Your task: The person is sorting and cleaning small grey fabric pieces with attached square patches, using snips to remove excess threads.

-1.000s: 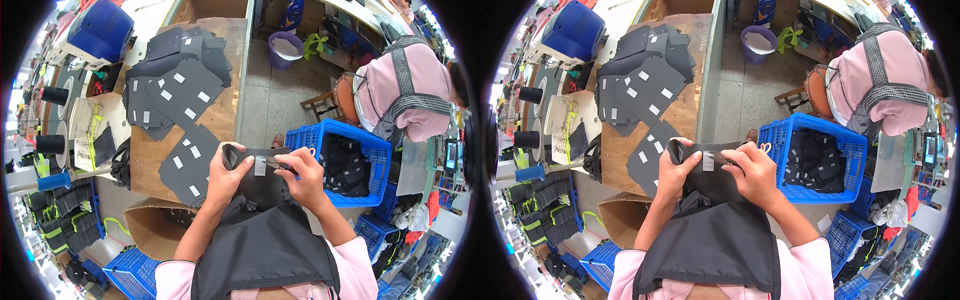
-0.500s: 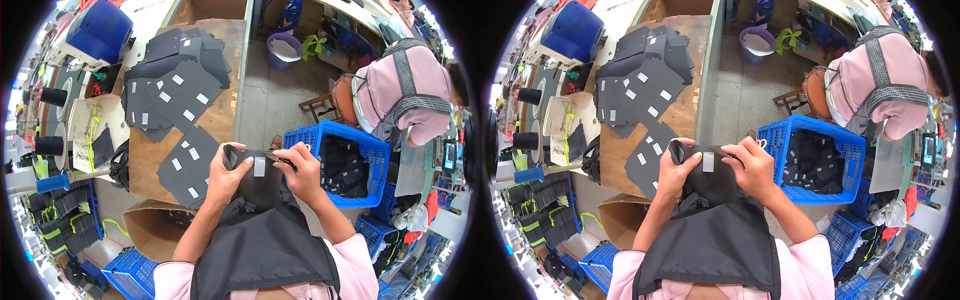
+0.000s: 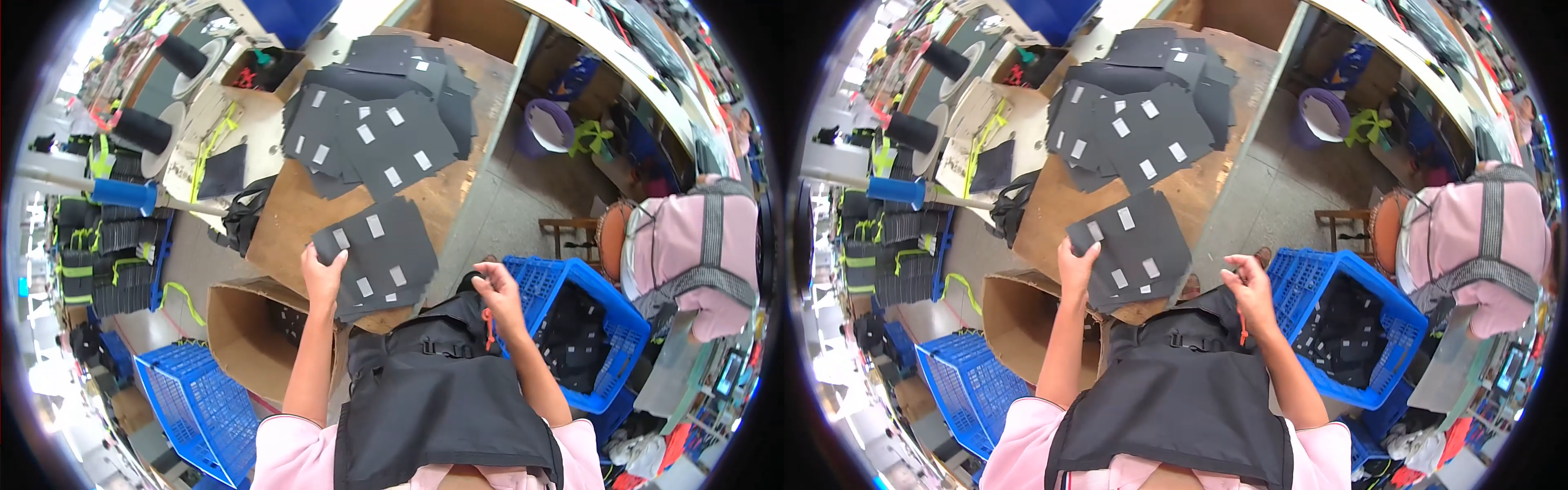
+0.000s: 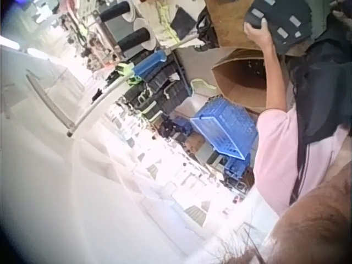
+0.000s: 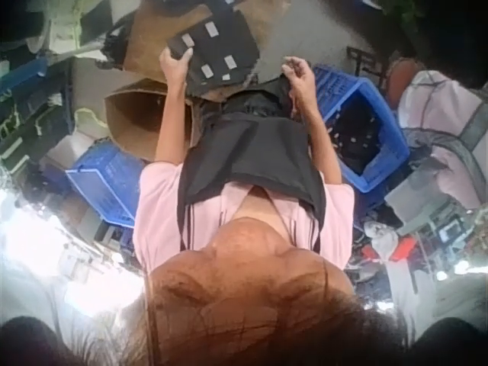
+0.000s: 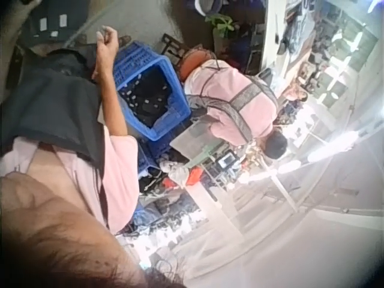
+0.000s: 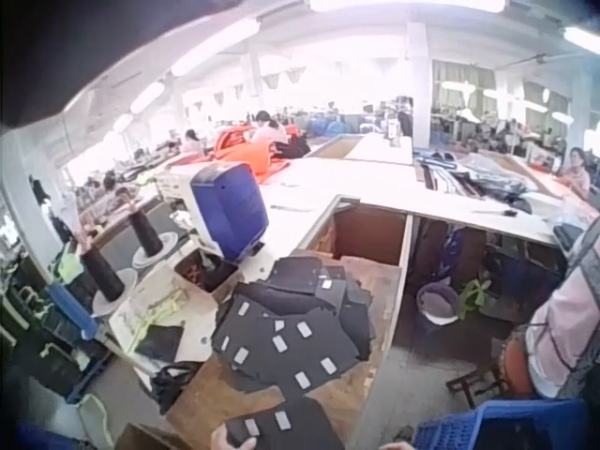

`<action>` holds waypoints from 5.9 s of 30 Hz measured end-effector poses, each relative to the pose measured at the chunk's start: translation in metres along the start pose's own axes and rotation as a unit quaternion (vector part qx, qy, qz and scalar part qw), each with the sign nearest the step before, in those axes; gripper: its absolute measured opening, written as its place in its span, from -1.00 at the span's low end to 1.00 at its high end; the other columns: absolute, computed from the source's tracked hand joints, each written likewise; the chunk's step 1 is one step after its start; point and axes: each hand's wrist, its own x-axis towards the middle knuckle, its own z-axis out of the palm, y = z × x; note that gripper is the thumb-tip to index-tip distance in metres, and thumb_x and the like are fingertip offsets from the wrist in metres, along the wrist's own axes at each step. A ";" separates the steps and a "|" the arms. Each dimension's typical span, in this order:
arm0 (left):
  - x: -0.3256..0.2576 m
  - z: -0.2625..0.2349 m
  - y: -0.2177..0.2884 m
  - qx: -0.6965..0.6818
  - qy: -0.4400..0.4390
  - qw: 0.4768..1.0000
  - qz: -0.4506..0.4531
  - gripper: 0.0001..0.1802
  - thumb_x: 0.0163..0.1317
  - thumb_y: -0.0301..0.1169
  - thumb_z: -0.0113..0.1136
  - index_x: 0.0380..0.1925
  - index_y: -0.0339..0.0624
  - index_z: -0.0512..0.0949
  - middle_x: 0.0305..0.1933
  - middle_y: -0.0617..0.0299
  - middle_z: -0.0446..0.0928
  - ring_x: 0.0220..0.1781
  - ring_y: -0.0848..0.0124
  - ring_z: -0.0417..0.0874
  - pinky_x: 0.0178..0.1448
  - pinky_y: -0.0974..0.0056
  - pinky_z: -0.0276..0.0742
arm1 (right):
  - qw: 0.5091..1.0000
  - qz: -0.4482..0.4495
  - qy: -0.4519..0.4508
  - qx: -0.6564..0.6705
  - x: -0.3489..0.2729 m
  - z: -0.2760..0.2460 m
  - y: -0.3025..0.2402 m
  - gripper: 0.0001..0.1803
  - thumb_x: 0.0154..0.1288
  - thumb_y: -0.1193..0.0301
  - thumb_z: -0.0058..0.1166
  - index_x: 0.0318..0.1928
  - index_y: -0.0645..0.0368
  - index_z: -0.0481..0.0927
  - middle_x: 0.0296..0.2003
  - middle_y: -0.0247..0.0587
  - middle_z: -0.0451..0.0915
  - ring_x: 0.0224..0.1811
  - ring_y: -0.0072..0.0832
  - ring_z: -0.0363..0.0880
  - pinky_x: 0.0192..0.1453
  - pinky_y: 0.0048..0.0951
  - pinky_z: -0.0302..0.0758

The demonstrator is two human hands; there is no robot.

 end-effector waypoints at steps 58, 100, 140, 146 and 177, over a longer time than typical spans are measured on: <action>-0.059 0.156 0.075 -0.115 -0.599 0.783 -0.123 -0.01 -0.03 -0.08 0.37 0.31 -0.30 0.09 0.26 0.01 0.29 0.26 0.30 0.33 0.32 0.24 0.18 | 0.950 -0.234 -0.168 -0.121 -0.057 -0.077 -0.128 -0.83 0.07 0.60 0.15 -0.26 0.30 0.56 -0.43 -0.28 0.48 -0.33 -0.57 0.46 -0.24 -0.53 0.37; -0.094 0.147 0.059 -0.013 -0.374 0.925 -0.061 -0.77 0.33 -0.39 -0.01 -0.06 -0.23 0.42 -0.28 0.37 0.40 -0.23 0.59 0.39 -0.10 0.45 0.34 | 0.928 -0.147 -0.185 -0.290 -0.050 -0.081 -0.103 -0.79 0.04 0.41 0.19 -0.39 0.29 0.49 -0.45 -0.19 0.41 -0.44 -0.42 0.40 -0.32 -0.43 0.35; -0.102 0.149 0.078 -0.031 -0.384 0.889 -0.248 -0.64 0.24 -0.12 0.13 -0.32 -0.25 0.52 -0.34 0.24 0.54 -0.34 0.53 0.53 -0.23 0.41 0.45 | 0.726 -0.458 0.014 -0.513 -0.065 -0.049 -0.122 -0.73 -0.16 0.47 0.27 -0.32 0.08 0.58 -0.50 -0.37 0.46 -0.54 -0.45 0.45 -0.48 -0.45 0.32; -0.101 0.151 0.080 -0.015 -0.379 0.892 -0.245 -0.61 0.24 -0.10 0.13 -0.29 -0.27 0.53 -0.32 0.22 0.55 -0.33 0.51 0.53 -0.22 0.39 0.46 | 0.773 -0.445 0.078 -0.446 -0.071 -0.048 -0.117 -0.71 -0.19 0.49 0.28 -0.33 0.10 0.58 -0.51 -0.37 0.46 -0.55 -0.45 0.44 -0.49 -0.45 0.32; -0.077 0.158 0.105 0.298 -0.506 0.768 0.256 -0.10 -0.07 -0.12 0.41 0.20 -0.34 0.21 0.13 0.05 0.39 0.21 0.27 0.35 0.28 0.16 0.19 | 0.958 -0.191 -0.155 -0.150 -0.034 -0.049 -0.120 -0.83 -0.05 0.55 0.20 -0.37 0.31 0.56 -0.32 -0.22 0.44 -0.22 -0.40 0.45 -0.19 -0.48 0.35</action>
